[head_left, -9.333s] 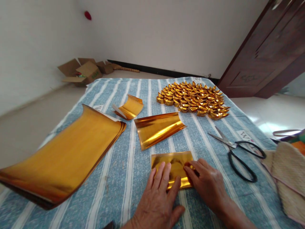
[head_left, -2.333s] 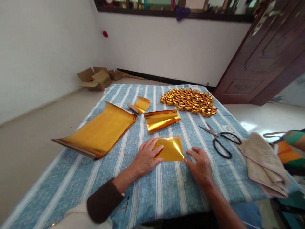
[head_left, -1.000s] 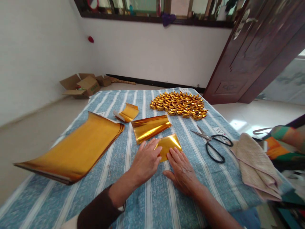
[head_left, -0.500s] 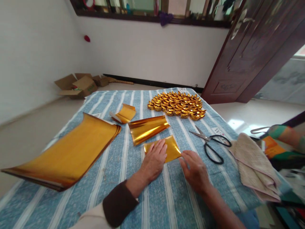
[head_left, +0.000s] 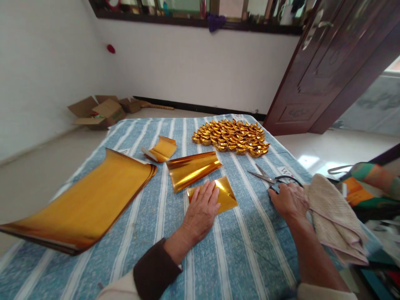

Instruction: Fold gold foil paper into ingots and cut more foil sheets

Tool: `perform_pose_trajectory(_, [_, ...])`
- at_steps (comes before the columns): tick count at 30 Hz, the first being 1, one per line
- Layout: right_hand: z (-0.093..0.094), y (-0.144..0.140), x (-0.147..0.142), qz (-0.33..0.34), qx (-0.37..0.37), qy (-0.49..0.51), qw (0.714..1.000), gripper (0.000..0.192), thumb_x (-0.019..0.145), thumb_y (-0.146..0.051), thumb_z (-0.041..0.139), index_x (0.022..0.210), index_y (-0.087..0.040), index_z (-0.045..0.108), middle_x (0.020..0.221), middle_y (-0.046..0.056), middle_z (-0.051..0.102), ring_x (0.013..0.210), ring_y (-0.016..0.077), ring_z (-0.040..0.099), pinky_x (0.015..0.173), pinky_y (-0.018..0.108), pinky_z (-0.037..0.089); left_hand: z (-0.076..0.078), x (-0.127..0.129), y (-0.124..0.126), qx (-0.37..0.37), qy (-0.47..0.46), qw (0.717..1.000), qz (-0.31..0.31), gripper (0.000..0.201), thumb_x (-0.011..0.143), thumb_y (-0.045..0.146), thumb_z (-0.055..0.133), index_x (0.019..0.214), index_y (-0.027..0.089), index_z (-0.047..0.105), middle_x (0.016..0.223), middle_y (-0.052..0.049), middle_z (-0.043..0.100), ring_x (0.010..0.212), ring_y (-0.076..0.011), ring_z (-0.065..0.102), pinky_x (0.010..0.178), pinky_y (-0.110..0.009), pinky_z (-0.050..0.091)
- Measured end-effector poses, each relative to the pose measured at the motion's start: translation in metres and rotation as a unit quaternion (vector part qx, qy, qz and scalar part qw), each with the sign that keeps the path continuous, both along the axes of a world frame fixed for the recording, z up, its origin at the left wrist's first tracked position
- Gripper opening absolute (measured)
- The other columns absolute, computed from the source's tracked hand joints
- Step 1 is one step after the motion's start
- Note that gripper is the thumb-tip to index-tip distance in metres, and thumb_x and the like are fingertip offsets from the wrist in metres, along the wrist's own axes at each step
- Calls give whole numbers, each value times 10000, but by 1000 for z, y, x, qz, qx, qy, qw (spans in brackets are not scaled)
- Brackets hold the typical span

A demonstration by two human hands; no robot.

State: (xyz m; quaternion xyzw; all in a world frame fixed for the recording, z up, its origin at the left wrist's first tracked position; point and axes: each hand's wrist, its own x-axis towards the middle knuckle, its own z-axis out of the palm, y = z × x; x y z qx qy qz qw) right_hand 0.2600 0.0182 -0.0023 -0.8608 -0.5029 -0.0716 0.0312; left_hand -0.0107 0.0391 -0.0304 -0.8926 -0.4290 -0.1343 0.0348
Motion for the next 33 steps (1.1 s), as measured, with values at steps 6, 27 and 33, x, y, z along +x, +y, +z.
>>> perform_pose_trajectory(6, [1, 11, 0, 3, -26, 67, 997, 277, 785, -332, 515, 763, -153, 724, 890, 169, 692, 861, 302, 639, 627, 343, 422, -1, -1, 1, -2, 1, 1000, 5, 441, 970, 257, 449, 1382, 100, 430, 1504, -171, 364, 1411, -310, 288, 1118, -515, 305])
perform_pose_trajectory(27, [-13, -10, 18, 391, 101, 243, 882, 28, 730, -217, 547, 744, -194, 555, 729, 23, 576, 698, 180, 568, 663, 306, 450, -7, -2, 2, 28, -7, 1000, -10, 473, 990, 316, 415, 1416, 114, 381, 1511, -175, 346, 1414, -316, 279, 1096, -511, 353])
perform_pose_trajectory(33, [-20, -11, 20, 446, 105, 226, 860, 41, 736, -169, 550, 769, -192, 553, 739, 22, 555, 701, 170, 542, 662, 295, 438, -3, -2, 2, 22, 21, 999, -14, 474, 991, 349, 423, 1403, 116, 406, 1517, -177, 332, 1412, -321, 280, 1103, -501, 335])
